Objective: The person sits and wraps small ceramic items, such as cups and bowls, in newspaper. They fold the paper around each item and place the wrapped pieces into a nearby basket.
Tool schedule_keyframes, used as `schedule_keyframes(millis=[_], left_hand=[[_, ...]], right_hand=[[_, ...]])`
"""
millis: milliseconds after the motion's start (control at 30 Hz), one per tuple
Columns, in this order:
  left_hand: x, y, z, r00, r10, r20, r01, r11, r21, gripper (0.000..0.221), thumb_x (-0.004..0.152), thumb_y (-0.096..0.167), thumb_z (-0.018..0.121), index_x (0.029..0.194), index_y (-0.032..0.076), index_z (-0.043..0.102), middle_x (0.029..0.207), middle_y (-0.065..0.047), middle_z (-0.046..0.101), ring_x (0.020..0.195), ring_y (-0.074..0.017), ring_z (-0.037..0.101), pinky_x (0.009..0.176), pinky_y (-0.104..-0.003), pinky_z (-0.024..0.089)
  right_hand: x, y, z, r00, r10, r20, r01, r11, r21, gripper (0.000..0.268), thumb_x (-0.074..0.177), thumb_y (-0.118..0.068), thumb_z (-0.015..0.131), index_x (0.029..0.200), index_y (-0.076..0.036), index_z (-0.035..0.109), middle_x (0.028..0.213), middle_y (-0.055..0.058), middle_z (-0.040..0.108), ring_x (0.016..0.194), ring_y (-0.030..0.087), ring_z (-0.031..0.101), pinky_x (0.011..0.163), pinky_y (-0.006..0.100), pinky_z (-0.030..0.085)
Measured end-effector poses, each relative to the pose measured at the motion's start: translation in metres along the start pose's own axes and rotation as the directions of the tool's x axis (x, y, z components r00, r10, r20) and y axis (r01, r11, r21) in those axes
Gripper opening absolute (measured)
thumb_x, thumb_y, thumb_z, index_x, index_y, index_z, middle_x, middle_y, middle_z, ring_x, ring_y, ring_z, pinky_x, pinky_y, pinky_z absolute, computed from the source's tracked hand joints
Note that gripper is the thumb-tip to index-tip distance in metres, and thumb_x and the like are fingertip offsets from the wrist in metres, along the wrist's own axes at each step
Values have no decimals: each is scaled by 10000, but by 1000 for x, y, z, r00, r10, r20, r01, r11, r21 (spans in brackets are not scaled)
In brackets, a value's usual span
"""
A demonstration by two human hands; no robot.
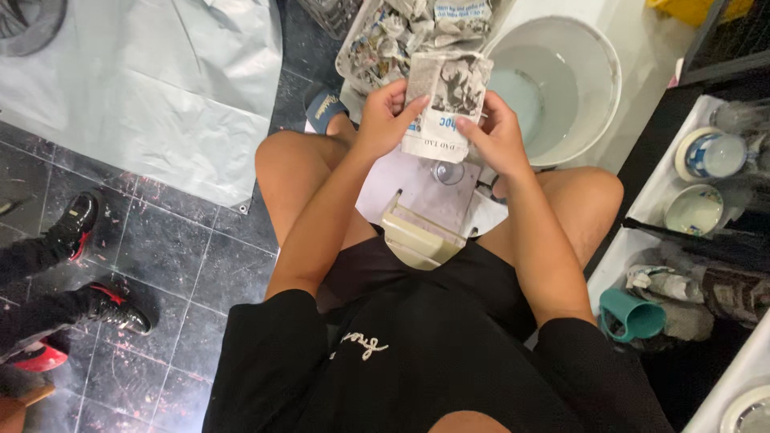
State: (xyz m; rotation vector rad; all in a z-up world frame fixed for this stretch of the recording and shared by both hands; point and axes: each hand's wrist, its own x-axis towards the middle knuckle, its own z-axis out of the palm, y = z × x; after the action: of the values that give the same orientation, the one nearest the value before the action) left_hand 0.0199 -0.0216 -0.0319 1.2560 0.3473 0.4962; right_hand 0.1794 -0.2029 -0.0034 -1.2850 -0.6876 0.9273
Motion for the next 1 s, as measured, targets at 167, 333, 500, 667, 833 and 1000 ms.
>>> schedule_keyframes(millis=[167, 333, 500, 667, 833, 1000], left_hand=[[-1, -1, -5, 999, -10, 32, 11, 999, -52, 153, 1029, 28, 682, 1158, -48, 645, 1036, -67, 755, 914, -73, 693, 804, -248, 576], [-1, 1, -11, 996, 15, 85, -10, 998, -58, 208, 1030, -28, 663, 1233, -64, 636, 1137, -82, 737, 1027, -98, 687, 908, -273, 582], [-2, 20, -10, 969, 232, 85, -236, 971, 38, 260, 886, -131, 722, 1114, -4, 730, 1242, -101, 694, 1155, -176, 675, 979, -308, 569], [-12, 43, 1, 920, 382, 87, -388, 858, 335, 271, 760, -84, 853, 987, 46, 786, 1170, -108, 668, 1086, -216, 682, 890, -310, 573], [-12, 62, 12, 879, 453, 151, -457, 708, 539, 274, 829, -73, 830, 1051, 83, 791, 1231, -106, 639, 1127, -245, 696, 907, -304, 605], [-15, 83, 19, 827, 448, 340, -559, 723, 406, 348, 756, -27, 744, 1093, 63, 747, 1290, -122, 602, 1210, -306, 614, 956, -358, 534]], right_hand=[[5, -15, 7, 996, 86, -19, -87, 995, -40, 238, 1000, -17, 708, 1220, 66, 672, 1096, 98, 748, 942, 103, 694, 821, 258, 576], [5, -1, 1, 992, 105, -71, -105, 994, -3, 165, 999, -14, 716, 1151, 51, 707, 1045, 93, 760, 896, 106, 701, 790, 253, 566], [7, 6, 4, 998, -17, -64, 6, 987, -159, 227, 936, 77, 584, 1110, -10, 702, 1085, 59, 741, 945, 98, 670, 791, 248, 529], [5, -11, 17, 947, 314, -73, -288, 926, 244, 293, 991, -101, 516, 1233, -72, 680, 1075, 46, 705, 900, 124, 669, 743, 274, 541], [3, -30, 26, 907, 421, -10, -387, 842, 376, 436, 1008, -315, 478, 1398, -124, 520, 1178, 34, 723, 979, 128, 715, 791, 287, 608], [-2, -22, 23, 993, 33, -110, -42, 996, -80, 570, 980, 34, 692, 1475, -73, 429, 1187, 69, 699, 1066, 131, 676, 895, 297, 569]])
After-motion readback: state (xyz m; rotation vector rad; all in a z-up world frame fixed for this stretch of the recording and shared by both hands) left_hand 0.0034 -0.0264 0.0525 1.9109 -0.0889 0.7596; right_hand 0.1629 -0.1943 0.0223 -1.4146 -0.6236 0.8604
